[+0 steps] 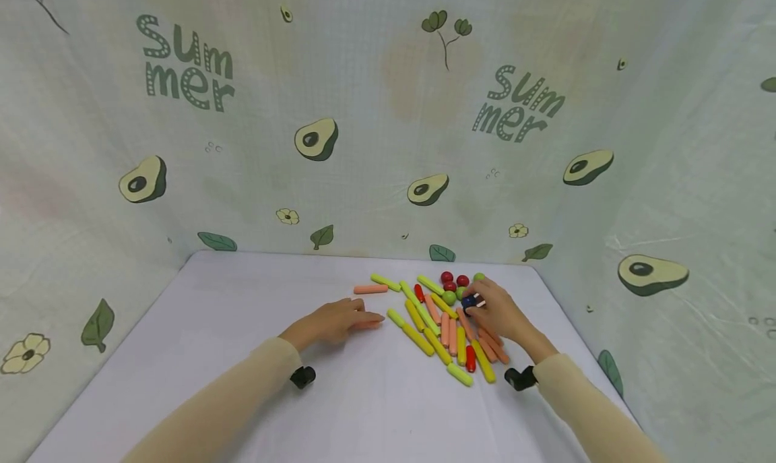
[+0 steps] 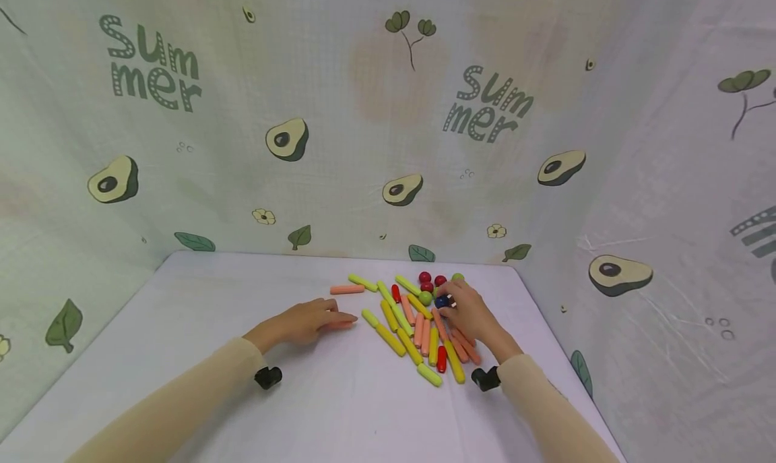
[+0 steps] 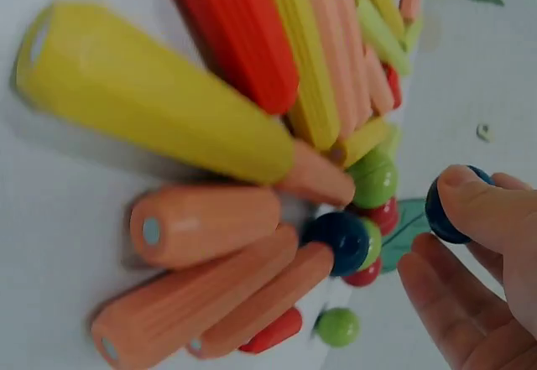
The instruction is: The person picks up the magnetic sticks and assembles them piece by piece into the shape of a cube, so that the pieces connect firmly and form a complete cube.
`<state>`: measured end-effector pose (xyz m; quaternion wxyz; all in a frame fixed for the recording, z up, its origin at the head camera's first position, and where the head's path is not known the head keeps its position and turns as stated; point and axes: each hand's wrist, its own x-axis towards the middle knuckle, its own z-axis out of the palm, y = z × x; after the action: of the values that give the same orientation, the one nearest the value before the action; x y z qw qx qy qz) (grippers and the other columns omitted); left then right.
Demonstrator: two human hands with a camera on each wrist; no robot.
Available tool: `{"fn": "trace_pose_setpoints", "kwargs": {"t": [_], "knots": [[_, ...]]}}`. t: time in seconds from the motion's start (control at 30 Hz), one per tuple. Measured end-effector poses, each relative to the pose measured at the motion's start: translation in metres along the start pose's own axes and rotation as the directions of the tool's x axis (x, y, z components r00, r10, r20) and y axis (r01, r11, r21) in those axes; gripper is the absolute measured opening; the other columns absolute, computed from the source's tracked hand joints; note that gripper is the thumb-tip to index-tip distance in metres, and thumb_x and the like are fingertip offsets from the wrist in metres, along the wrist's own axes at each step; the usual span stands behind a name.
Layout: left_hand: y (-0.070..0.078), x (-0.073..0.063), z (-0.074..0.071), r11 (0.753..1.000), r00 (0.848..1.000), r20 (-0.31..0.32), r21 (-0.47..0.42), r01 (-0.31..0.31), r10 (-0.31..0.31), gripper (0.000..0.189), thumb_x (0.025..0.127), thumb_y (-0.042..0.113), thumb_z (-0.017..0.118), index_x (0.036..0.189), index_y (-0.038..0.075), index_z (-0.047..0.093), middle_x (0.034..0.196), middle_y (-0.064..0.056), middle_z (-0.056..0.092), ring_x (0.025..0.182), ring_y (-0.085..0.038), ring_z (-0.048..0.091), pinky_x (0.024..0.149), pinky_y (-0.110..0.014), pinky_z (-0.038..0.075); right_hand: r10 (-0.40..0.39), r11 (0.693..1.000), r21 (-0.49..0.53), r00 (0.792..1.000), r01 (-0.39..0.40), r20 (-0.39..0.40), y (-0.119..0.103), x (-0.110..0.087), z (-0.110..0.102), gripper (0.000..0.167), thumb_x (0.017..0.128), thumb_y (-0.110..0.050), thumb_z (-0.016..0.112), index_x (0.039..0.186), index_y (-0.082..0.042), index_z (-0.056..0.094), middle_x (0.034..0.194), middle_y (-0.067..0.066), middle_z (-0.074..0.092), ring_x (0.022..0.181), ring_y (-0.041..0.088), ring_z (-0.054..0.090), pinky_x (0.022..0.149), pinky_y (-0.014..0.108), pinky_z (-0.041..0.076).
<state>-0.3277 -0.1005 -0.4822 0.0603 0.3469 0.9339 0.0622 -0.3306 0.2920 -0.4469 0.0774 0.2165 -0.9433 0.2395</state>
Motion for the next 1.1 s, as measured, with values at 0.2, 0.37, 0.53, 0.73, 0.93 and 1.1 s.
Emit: {"fn": "trace_pose_setpoints", "kwargs": {"t": [0.2, 0.37, 0.53, 0.73, 0.93, 1.1], "knots": [[0.0, -0.01, 0.001, 1.0, 1.0, -0.012, -0.024, -0.008, 0.007, 0.061, 0.103, 0.001, 0.065, 0.15, 0.039, 0.06, 0.117, 0.006, 0.059, 0.104, -0.013, 0.056, 0.095, -0.037, 0.055, -0.065, 0.995, 0.074, 0.997, 0.062, 0.046, -0.047, -0.011, 0.009, 0.031, 0.093, -0.001, 0.081, 0.121, -0.008, 0.071, 0.12, 0.007, 0.068, 0.1, 0.024, 0.066, 0.088, 0.039, 0.063], [0.001, -0.016, 0.006, 0.997, 0.999, -0.036, -0.074, -0.026, 0.023, 0.054, 0.105, 0.006, 0.064, 0.148, 0.038, 0.063, 0.114, 0.009, 0.06, 0.102, -0.012, 0.055, 0.092, -0.037, 0.054, -0.105, 0.984, 0.153, 0.987, 0.086, 0.124, -0.07, -0.017, 0.027, 0.028, 0.095, -0.007, 0.08, 0.122, -0.008, 0.072, 0.118, 0.004, 0.07, 0.099, 0.019, 0.068, 0.086, 0.031, 0.061], [0.001, -0.021, 0.01, 0.992, 0.997, -0.063, -0.114, -0.054, 0.047, 0.04, 0.108, 0.018, 0.062, 0.144, 0.037, 0.067, 0.108, 0.013, 0.059, 0.098, -0.008, 0.054, 0.09, -0.035, 0.053, -0.126, 0.977, 0.192, 0.978, 0.093, 0.164, -0.082, -0.022, 0.048, 0.027, 0.095, -0.012, 0.082, 0.12, -0.007, 0.073, 0.114, 0.0, 0.071, 0.095, 0.016, 0.066, 0.084, 0.029, 0.058], [0.004, -0.025, 0.012, 0.99, 0.992, -0.09, -0.098, -0.097, 0.088, 0.039, 0.107, 0.016, 0.064, 0.142, 0.032, 0.068, 0.109, 0.01, 0.063, 0.098, -0.01, 0.058, 0.088, -0.035, 0.055, -0.105, 0.975, 0.212, 0.975, 0.063, 0.193, -0.098, -0.023, 0.062, 0.029, 0.096, -0.013, 0.081, 0.123, -0.006, 0.074, 0.117, 0.002, 0.072, 0.095, 0.019, 0.064, 0.084, 0.03, 0.057], [0.007, -0.029, 0.013, 0.988, 0.987, -0.114, -0.095, -0.123, 0.111, 0.037, 0.106, 0.015, 0.066, 0.14, 0.03, 0.07, 0.11, 0.008, 0.065, 0.1, -0.01, 0.059, 0.089, -0.034, 0.056, -0.065, 0.973, 0.229, 0.975, 0.015, 0.212, -0.108, -0.019, 0.074, 0.027, 0.096, -0.012, 0.081, 0.122, -0.006, 0.075, 0.115, 0.002, 0.073, 0.095, 0.018, 0.065, 0.087, 0.032, 0.058], [0.009, -0.031, 0.012, 0.984, 0.983, -0.134, -0.106, -0.144, 0.129, 0.036, 0.105, 0.013, 0.067, 0.139, 0.027, 0.071, 0.107, 0.007, 0.065, 0.098, -0.01, 0.058, 0.088, -0.033, 0.055, -0.037, 0.975, 0.221, 0.97, -0.018, 0.241, -0.116, -0.014, 0.08, 0.026, 0.097, -0.014, 0.08, 0.121, -0.007, 0.075, 0.112, 0.001, 0.073, 0.093, 0.017, 0.062, 0.086, 0.032, 0.058]]}}
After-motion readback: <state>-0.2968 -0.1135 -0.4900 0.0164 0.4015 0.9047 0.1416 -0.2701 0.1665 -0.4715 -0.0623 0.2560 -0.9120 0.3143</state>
